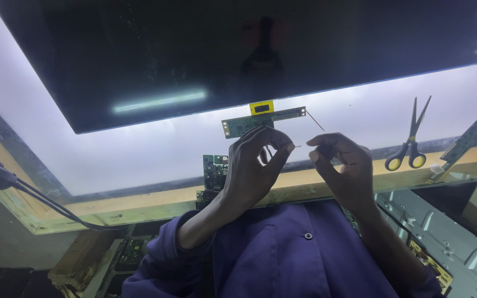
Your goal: The person works on a flat-screen monitor, first using a prying tool to remove a black strip from the bezel. They then move to a different workstation and use scissors to cut a small piece of white tape, which is applied to a circuit board connected to the monitor.
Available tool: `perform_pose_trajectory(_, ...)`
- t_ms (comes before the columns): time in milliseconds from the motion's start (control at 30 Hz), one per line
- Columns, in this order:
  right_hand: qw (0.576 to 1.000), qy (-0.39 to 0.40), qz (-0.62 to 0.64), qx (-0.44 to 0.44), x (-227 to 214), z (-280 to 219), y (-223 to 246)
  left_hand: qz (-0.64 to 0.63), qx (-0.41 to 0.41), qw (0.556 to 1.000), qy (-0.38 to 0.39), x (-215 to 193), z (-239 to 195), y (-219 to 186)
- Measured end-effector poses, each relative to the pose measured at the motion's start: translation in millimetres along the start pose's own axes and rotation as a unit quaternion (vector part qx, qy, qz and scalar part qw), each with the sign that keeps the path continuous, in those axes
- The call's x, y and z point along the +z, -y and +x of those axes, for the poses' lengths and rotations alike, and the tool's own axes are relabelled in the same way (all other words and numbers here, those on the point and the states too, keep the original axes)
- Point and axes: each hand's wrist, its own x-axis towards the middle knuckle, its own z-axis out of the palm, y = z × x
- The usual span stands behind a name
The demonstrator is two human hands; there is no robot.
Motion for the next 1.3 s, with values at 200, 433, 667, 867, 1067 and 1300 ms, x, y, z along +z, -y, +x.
perform_pose_trajectory(200, 0.996, 0.0, 0.072, 0.051, 16, 9, 3, -0.034, -0.05, 0.998, -0.004, 0, 1, 2)
perform_pose_trajectory(433, 0.996, -0.043, 0.054, 0.052, 19, 20, -12, 0.098, 0.054, 0.99, -0.087, -17, 15, 23)
perform_pose_trajectory(667, 0.999, -0.008, 0.01, 0.051, 23, 37, -26, 0.466, 0.272, 0.836, 0.103, -45, 55, 49)
perform_pose_trajectory(867, 0.999, 0.0, -0.002, 0.043, 26, 46, -27, 0.473, 0.312, 0.809, 0.155, -43, 64, 59)
perform_pose_trajectory(1067, 0.998, 0.01, -0.042, 0.039, 26, 52, -31, 0.491, 0.34, 0.787, 0.156, -46, 67, 61)
perform_pose_trajectory(1300, 0.996, 0.032, -0.056, 0.056, 29, 56, -31, 0.459, 0.327, 0.803, 0.193, -46, 70, 68)
